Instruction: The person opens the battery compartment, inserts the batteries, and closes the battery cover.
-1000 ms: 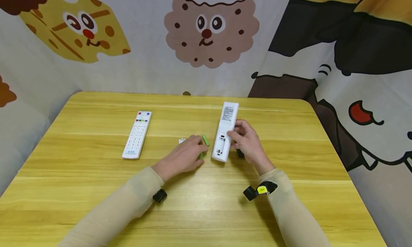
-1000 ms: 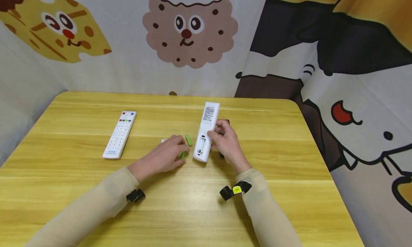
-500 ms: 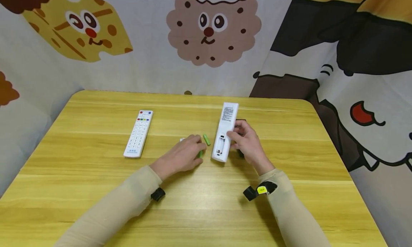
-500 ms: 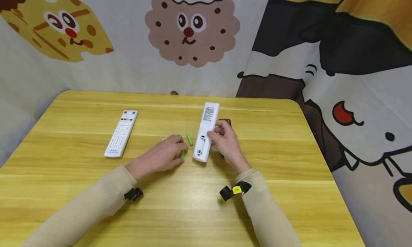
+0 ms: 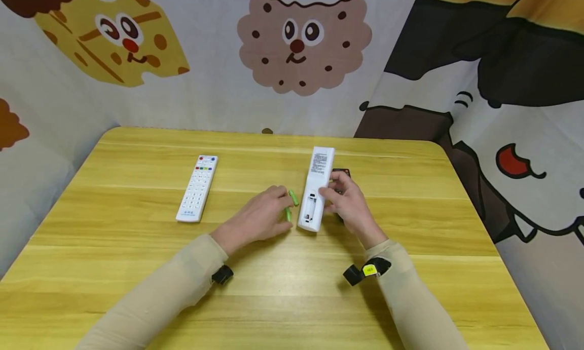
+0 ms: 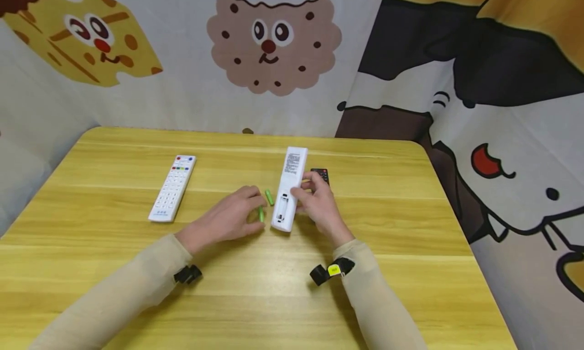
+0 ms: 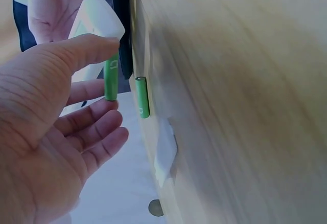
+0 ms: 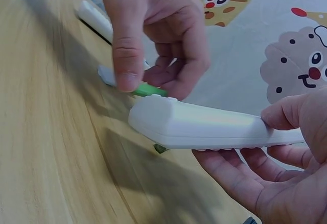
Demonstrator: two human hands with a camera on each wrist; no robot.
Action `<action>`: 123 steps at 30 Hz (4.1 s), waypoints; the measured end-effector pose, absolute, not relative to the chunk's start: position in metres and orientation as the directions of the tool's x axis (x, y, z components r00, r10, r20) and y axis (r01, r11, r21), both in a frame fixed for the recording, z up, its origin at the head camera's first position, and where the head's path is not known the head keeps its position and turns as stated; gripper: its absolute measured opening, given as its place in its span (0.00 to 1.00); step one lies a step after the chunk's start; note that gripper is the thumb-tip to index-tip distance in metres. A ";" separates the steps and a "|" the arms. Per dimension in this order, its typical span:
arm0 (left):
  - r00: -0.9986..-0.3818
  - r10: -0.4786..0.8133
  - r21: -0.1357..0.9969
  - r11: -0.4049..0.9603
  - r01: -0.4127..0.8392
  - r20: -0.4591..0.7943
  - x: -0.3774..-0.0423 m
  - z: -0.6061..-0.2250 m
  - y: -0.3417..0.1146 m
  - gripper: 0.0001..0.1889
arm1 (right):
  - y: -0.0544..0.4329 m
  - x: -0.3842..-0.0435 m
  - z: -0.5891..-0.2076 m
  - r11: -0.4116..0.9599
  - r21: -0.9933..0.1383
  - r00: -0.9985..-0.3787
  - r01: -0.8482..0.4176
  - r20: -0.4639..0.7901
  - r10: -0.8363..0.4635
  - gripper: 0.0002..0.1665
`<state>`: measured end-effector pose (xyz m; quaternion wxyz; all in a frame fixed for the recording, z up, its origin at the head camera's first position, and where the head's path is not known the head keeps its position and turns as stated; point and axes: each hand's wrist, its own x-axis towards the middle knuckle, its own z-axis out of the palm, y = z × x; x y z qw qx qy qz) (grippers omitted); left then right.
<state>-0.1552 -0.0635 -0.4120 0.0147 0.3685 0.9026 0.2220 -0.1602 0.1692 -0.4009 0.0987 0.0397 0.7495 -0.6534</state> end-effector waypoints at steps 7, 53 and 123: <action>-0.718 0.660 0.421 0.600 0.681 0.222 -0.157 -0.408 -0.062 0.21 | 0.166 -0.158 -0.401 0.148 -0.970 -0.975 0.193 -0.207 -0.082 0.22; -0.672 0.693 0.404 0.554 0.728 0.260 -0.155 -0.396 -0.047 0.20 | 0.157 -0.157 -0.407 0.133 -0.974 -0.971 0.184 -0.201 -0.127 0.22; -0.433 0.785 0.071 0.451 0.890 0.443 -0.139 -0.410 -0.066 0.34 | 0.162 -0.156 -0.401 0.036 -0.984 -0.963 0.176 -0.179 -0.201 0.21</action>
